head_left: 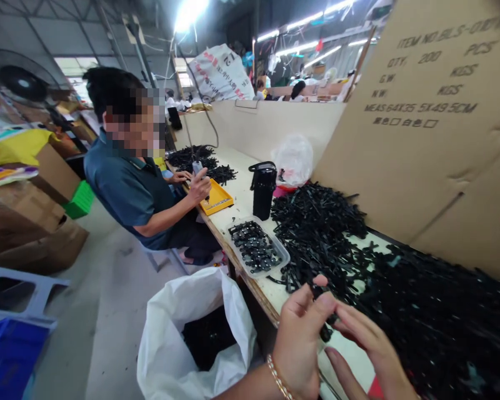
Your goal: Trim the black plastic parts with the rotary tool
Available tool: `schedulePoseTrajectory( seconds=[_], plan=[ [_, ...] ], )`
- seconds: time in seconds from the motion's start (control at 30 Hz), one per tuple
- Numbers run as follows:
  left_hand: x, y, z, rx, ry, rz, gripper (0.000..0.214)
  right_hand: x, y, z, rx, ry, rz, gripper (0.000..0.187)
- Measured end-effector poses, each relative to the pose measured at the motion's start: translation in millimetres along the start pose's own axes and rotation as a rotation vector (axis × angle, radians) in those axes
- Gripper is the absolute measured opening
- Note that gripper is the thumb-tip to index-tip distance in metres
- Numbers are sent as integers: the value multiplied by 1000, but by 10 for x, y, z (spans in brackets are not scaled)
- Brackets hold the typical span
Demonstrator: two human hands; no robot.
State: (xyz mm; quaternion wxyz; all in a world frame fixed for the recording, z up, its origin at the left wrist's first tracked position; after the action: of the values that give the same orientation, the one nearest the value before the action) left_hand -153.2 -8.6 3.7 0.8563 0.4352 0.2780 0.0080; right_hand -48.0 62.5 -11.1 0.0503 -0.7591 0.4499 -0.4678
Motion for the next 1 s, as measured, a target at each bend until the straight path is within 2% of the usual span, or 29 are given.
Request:
schedulePoseTrajectory(
  seconds=[0.07,0.13,0.23,0.4,0.47,0.53,0.57,0.63,0.67,0.7,0.77,0.87,1.0],
  plan=[
    [-66,-81,-10,-82,-8,74,46,45,180,-205,130,-67,11,43],
    [-158,-161,-39,-151,14,139,47,66,314,-364,195,-67,10,43],
    [-250,-216,-88,-183,43,198,45,68,431,-531,176,-35,-3,41],
    [-325,-216,-155,-119,89,142,44,-5,557,-732,97,43,-97,32],
    [-435,-252,-226,-47,82,-16,48,-80,574,-771,52,103,-152,33],
    [-687,-367,-329,-48,198,-280,44,-179,563,-764,5,179,-202,35],
    [-869,-456,-382,-120,324,-453,39,-232,547,-743,-16,215,-223,37],
    [-1269,-648,-464,-422,637,-893,33,-333,510,-676,-44,275,-267,42],
    [-1435,-733,-511,-590,721,-1113,34,-378,493,-636,-47,300,-290,44],
    [-1565,-807,-567,-716,747,-1313,35,-418,480,-596,-47,319,-311,45],
    [-1731,-910,-671,-844,728,-1617,33,-476,465,-528,-43,336,-342,45],
    [-1804,-958,-748,-892,694,-1832,30,-521,476,-473,-26,337,-367,43],
    [-1803,-933,-786,-896,674,-1881,23,-565,507,-436,-11,363,-386,45]
  ],
)
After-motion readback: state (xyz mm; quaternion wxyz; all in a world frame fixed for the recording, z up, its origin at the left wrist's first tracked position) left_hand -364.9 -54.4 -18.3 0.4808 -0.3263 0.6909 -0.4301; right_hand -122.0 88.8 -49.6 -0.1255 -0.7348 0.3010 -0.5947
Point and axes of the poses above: each hand's wrist, its own z-axis away from the middle knuckle, its own y-axis out of the palm, x = y × z, the point moved 4 cm from there along -z, towards the middle knuckle, and after that the axes turned 13 degrees about -y, right-handed, at the moved point
